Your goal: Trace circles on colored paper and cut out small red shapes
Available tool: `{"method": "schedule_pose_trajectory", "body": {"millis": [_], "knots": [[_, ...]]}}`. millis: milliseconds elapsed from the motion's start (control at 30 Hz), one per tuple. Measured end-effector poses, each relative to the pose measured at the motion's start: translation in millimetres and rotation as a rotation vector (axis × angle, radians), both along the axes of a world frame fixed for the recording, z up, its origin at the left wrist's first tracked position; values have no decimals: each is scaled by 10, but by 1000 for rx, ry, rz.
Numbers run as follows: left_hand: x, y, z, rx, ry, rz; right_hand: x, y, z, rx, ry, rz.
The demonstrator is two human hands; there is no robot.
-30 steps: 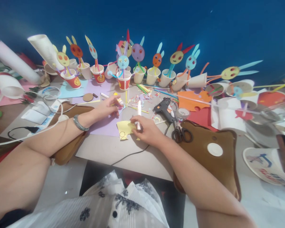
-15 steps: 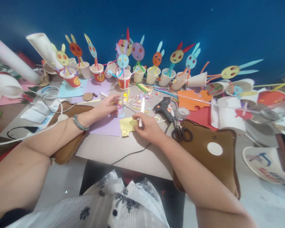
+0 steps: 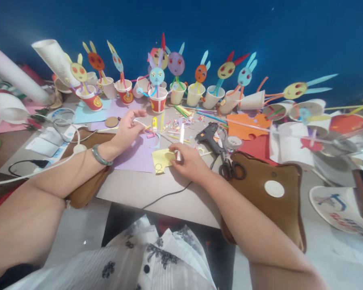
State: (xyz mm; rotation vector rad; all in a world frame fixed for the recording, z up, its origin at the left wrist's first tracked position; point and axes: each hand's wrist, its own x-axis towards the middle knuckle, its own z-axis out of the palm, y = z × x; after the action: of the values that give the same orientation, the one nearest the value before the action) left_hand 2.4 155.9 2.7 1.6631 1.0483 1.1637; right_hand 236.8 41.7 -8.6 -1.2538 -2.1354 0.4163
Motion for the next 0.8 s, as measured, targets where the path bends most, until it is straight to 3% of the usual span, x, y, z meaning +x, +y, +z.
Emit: {"method": "schedule_pose_trajectory", "body": {"millis": [433, 567, 800], "knots": [[1, -33, 56, 23, -110, 29, 12, 1, -7, 35, 12, -7], [38, -90, 61, -123, -50, -122, 1, -18, 33, 9, 78, -31], [58, -196, 67, -395, 128, -450, -17, -49, 79, -75, 377, -60]]}}
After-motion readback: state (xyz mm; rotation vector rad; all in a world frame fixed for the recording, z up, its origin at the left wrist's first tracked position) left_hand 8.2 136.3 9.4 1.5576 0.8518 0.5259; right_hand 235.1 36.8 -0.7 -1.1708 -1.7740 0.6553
